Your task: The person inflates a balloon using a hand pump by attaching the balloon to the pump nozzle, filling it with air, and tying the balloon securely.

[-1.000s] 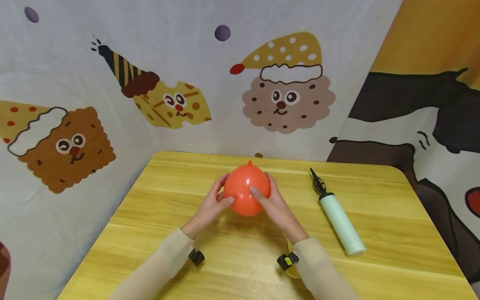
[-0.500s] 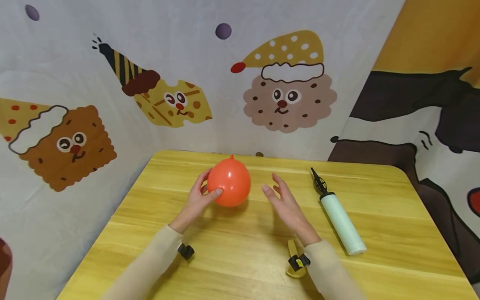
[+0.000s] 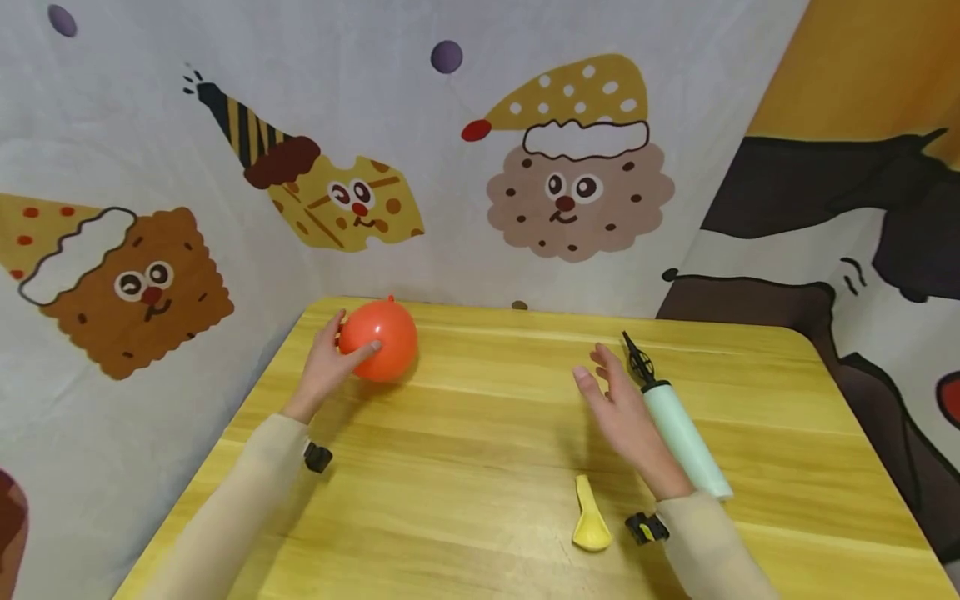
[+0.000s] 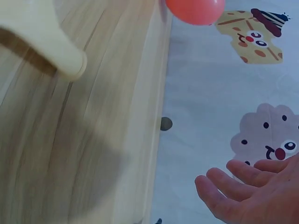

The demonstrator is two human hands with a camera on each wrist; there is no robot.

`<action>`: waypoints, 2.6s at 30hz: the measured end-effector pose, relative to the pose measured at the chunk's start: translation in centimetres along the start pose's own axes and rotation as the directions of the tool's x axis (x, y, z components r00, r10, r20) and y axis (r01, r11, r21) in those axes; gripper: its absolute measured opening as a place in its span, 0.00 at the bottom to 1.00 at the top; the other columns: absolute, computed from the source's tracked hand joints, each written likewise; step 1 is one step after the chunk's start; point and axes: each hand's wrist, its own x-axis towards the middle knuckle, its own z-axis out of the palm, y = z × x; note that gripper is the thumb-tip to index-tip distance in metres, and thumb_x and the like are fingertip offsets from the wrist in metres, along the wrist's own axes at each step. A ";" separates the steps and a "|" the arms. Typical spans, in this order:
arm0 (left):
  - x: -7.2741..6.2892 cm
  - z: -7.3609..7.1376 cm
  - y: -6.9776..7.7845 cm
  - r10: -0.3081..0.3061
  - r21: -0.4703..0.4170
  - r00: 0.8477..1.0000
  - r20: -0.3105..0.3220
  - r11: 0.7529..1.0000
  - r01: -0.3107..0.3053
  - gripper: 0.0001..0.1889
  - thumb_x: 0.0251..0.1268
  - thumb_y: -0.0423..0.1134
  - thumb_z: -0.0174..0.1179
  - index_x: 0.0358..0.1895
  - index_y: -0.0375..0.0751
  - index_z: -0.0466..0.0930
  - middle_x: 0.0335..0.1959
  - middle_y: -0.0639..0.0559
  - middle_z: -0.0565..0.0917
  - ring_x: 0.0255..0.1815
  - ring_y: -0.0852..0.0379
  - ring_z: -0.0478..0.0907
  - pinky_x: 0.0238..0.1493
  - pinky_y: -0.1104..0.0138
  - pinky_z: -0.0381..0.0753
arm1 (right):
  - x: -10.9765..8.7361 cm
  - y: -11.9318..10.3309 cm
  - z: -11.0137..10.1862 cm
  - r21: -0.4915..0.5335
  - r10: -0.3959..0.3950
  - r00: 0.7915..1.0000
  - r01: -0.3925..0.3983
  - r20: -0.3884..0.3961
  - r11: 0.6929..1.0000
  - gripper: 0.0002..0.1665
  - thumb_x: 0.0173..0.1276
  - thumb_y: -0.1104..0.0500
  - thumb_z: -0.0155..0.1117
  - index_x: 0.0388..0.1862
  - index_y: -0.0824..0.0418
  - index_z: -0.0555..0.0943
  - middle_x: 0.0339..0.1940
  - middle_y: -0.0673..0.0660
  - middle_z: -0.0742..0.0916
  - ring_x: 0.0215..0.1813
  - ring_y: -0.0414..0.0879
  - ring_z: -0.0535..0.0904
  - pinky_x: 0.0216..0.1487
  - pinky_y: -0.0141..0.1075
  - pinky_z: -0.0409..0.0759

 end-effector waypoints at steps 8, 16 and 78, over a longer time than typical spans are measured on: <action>1.5 -1.5 -1.0 -0.020 0.037 0.999 -0.044 0.999 0.021 0.49 0.68 0.58 0.66 0.81 0.35 0.52 0.78 0.34 0.61 0.72 0.35 0.66 0.70 0.41 0.69 | -0.2 0.7 -0.4 -0.007 0.007 1.000 -0.007 -0.011 1.000 0.42 0.87 0.44 0.43 0.85 0.66 0.45 0.80 0.72 0.62 0.78 0.72 0.60 0.71 0.68 0.62; 1.6 -1.3 -1.4 -0.021 0.014 0.999 -0.040 1.000 0.021 0.55 0.68 0.64 0.63 0.85 0.41 0.42 0.84 0.38 0.48 0.82 0.36 0.50 0.77 0.38 0.56 | -0.6 1.2 -0.7 -0.024 0.007 0.999 -0.008 -0.035 1.000 0.41 0.87 0.44 0.43 0.84 0.66 0.47 0.80 0.71 0.63 0.77 0.72 0.61 0.71 0.68 0.63; -12.8 24.4 11.9 0.463 0.104 0.009 0.886 -0.180 -0.978 0.13 0.84 0.41 0.49 0.61 0.54 0.80 0.63 0.60 0.81 0.66 0.63 0.76 0.72 0.69 0.68 | -4.9 3.3 -6.4 -0.238 0.008 0.992 -0.038 -0.124 0.970 0.31 0.86 0.46 0.47 0.71 0.69 0.73 0.68 0.73 0.77 0.68 0.72 0.72 0.57 0.67 0.75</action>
